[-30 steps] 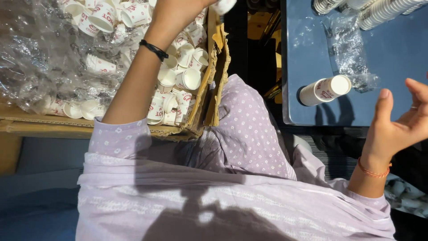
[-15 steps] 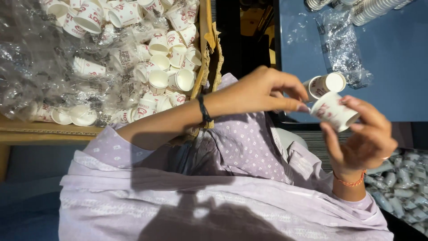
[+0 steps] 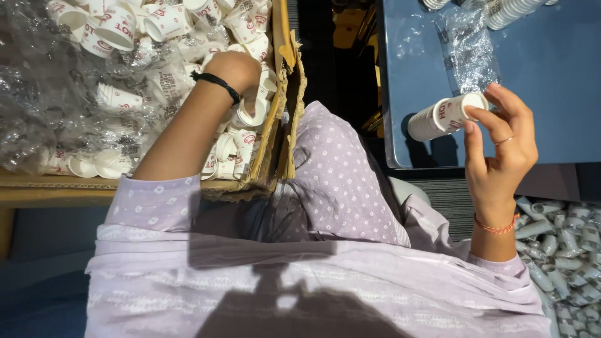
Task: The person stacks small paper cups by hand and then places them into plastic sleeves.
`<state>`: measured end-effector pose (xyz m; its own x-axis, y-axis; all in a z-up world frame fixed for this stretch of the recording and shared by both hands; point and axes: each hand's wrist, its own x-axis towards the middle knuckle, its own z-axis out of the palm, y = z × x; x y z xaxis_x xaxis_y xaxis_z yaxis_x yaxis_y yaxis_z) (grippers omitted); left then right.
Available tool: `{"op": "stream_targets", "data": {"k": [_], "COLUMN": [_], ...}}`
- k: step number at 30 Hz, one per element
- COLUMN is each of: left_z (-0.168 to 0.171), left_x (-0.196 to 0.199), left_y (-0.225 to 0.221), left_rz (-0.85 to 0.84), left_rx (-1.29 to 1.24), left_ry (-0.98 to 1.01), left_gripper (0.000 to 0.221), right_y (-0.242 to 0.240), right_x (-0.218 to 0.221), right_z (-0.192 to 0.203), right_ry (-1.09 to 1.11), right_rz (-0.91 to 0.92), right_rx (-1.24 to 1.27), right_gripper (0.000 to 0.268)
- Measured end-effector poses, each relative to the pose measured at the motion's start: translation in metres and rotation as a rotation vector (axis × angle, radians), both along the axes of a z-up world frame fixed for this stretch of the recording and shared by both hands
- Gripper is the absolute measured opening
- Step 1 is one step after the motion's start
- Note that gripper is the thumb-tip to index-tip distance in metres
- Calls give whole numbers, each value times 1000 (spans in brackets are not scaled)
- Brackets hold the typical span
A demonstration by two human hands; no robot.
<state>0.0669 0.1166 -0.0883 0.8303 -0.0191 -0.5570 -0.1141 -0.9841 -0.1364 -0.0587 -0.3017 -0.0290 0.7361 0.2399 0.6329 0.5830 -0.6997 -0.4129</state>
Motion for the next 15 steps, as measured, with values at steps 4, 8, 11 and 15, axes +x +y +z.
{"op": "stream_targets", "data": {"k": [4,8,11,15], "left_z": [-15,49,63,56], "left_x": [11,-11,-13,-21], "left_y": [9,21,13,-62], "left_rz": [-57,106,117,80], "left_rx": [-52,-291,-967,-1588], "left_ry": [-154,-348,-735,-466], "left_gripper": [31,17,28,13], "right_y": [-6,-15,-17,6], "right_x": [-4,-10,-15,-25], "right_z": [7,6,2,10], "right_ry": [-34,-125,-105,13], "right_rz": [-23,-42,-1,158], "right_rx": [11,-5,98,280], "right_gripper": [9,4,5,37]}}
